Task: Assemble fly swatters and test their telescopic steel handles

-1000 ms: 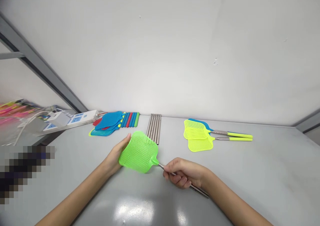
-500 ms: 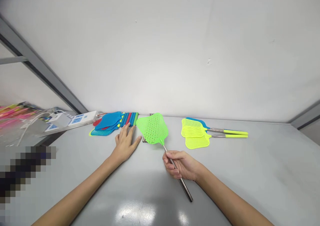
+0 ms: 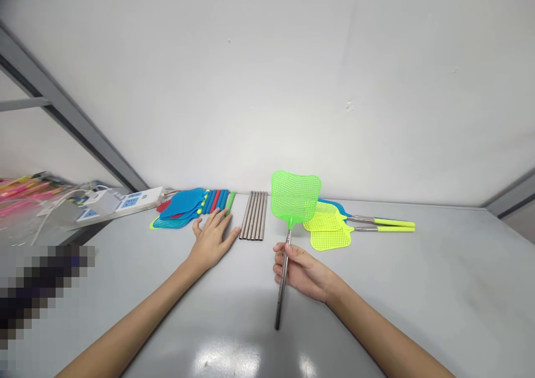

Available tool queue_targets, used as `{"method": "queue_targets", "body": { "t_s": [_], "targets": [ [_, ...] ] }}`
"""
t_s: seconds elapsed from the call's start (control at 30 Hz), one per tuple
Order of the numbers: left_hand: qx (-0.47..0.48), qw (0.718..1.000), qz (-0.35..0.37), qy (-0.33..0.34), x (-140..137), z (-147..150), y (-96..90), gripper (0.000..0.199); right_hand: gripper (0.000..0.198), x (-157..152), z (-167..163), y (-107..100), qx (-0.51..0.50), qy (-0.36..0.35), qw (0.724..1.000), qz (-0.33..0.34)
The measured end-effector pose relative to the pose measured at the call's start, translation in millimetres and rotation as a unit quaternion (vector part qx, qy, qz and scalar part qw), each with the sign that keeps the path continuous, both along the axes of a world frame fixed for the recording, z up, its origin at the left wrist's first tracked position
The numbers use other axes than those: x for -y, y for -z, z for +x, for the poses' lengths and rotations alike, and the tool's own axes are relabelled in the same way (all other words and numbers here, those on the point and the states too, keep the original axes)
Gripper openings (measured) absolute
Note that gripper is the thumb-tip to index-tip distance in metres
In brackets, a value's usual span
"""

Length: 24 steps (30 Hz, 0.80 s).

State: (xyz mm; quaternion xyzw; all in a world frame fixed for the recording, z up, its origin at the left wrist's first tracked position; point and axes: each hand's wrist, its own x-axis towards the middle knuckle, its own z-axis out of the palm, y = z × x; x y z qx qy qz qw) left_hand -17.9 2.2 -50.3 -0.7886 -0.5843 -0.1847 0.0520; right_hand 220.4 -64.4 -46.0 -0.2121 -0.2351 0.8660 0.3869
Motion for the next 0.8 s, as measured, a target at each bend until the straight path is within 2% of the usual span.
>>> {"method": "queue_targets", "body": {
  "t_s": [0.17,0.53,0.7,0.8],
  "targets": [
    [0.063,0.998,0.007,0.024,2.4,1.0,-2.0,0.030,0.023,-1.4,-0.8,2.0,0.011,0.012,1.000,0.020],
    [0.142,0.988,-0.002,0.068,0.0,-1.2,-1.1,0.026,0.022,-5.1,-1.5,5.4,0.034,0.103,0.994,0.033],
    [0.228,0.972,0.033,0.046,-1.5,-4.8,-2.9,0.025,0.025,-6.3,-0.8,5.2,0.030,0.133,0.990,0.030],
    [0.312,0.948,0.056,0.010,-2.8,-8.0,-4.4,0.023,0.025,-5.8,-0.7,4.4,0.023,0.122,0.992,0.029]
  ]
}}
